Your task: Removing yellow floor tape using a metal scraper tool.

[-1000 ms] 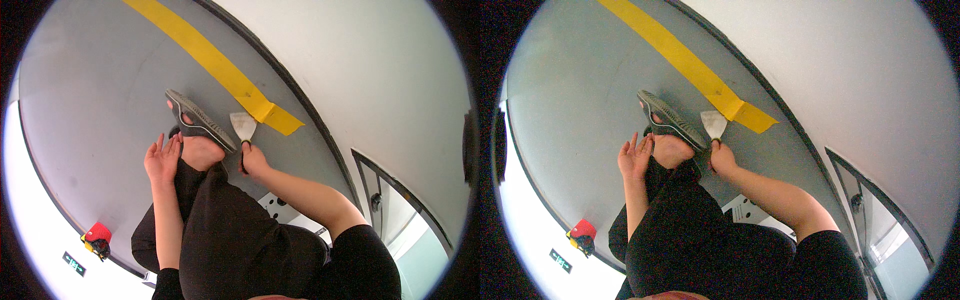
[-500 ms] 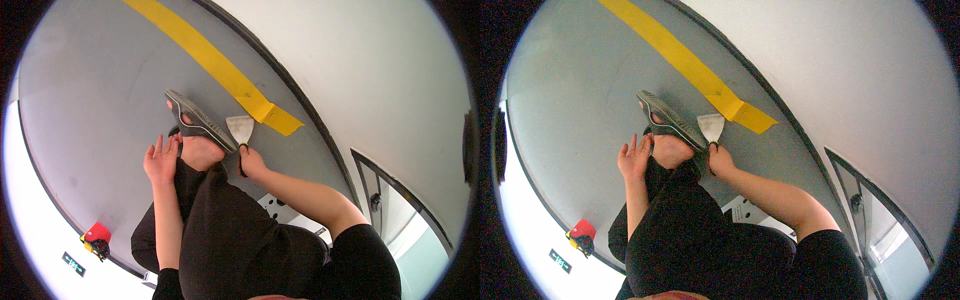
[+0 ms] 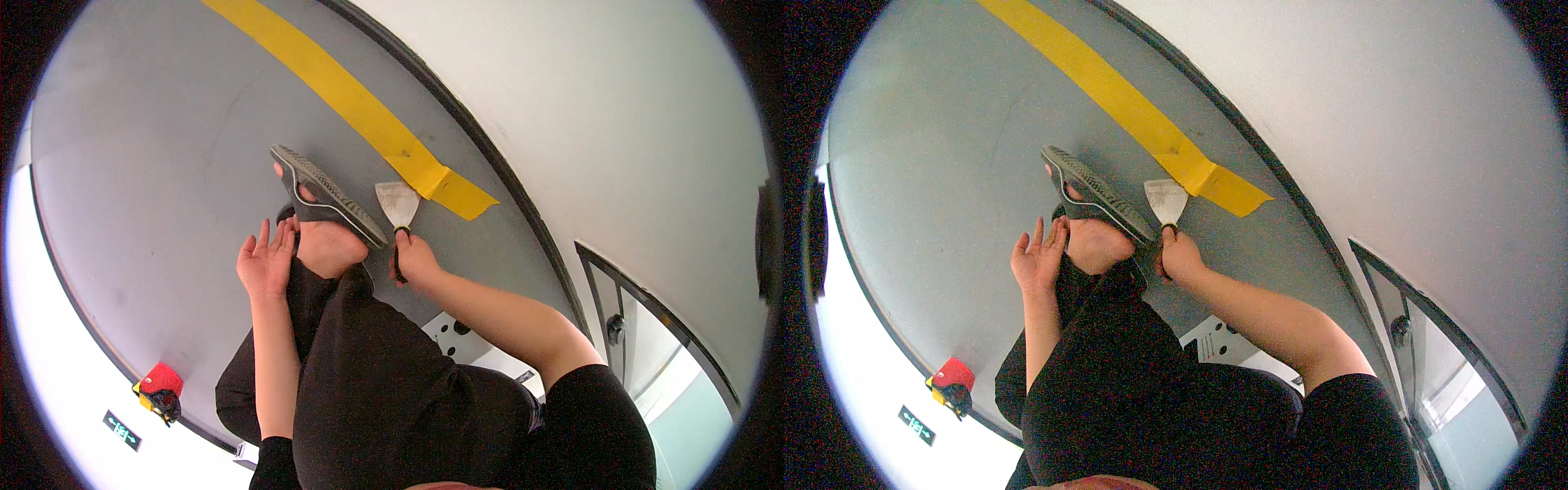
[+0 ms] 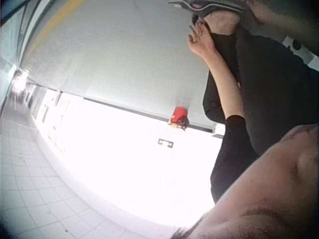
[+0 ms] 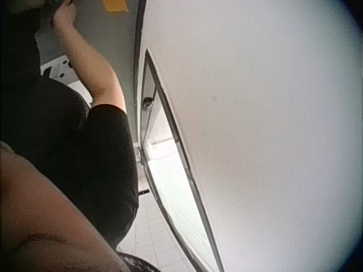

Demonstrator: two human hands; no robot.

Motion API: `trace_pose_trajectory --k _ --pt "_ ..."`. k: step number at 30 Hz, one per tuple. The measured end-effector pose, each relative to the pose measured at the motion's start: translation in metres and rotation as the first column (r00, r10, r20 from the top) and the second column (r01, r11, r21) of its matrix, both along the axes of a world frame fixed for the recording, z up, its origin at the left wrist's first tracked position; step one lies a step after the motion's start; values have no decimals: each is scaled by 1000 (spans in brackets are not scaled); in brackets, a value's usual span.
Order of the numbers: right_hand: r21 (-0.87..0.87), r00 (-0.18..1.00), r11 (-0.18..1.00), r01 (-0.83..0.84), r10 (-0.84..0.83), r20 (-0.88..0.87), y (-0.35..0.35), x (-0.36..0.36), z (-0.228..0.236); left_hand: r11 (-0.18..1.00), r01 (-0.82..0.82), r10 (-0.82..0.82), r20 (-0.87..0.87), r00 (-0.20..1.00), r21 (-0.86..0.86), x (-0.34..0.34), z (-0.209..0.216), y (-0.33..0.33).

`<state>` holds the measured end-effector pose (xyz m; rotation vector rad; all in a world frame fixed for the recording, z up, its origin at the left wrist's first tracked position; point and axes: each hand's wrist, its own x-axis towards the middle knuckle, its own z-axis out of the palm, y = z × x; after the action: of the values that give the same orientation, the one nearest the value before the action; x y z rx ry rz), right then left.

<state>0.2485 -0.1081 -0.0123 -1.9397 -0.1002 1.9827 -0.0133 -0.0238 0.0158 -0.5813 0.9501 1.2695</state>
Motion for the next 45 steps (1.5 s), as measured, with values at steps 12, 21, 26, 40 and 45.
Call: trace_pose_trajectory --k 12,21,26,40,45 --pt "63 995 995 76 -80 59 15 9 -24 998 56 -56 2 998 0 3 -1 3" --pt "31 998 999 -30 29 53 29 12 4 994 107 -103 -146 984 17 14 1 4" --pt "65 993 996 62 -68 95 21 8 -4 992 124 -123 -158 980 -8 10 5 -1" --pt "66 998 996 53 -54 22 22 6 -8 998 15 -13 -26 1000 66 3 3 -5" --pt "42 960 971 -237 227 166 -13 -5 -37 999 -24 25 -15 1000 41 10 4 0"
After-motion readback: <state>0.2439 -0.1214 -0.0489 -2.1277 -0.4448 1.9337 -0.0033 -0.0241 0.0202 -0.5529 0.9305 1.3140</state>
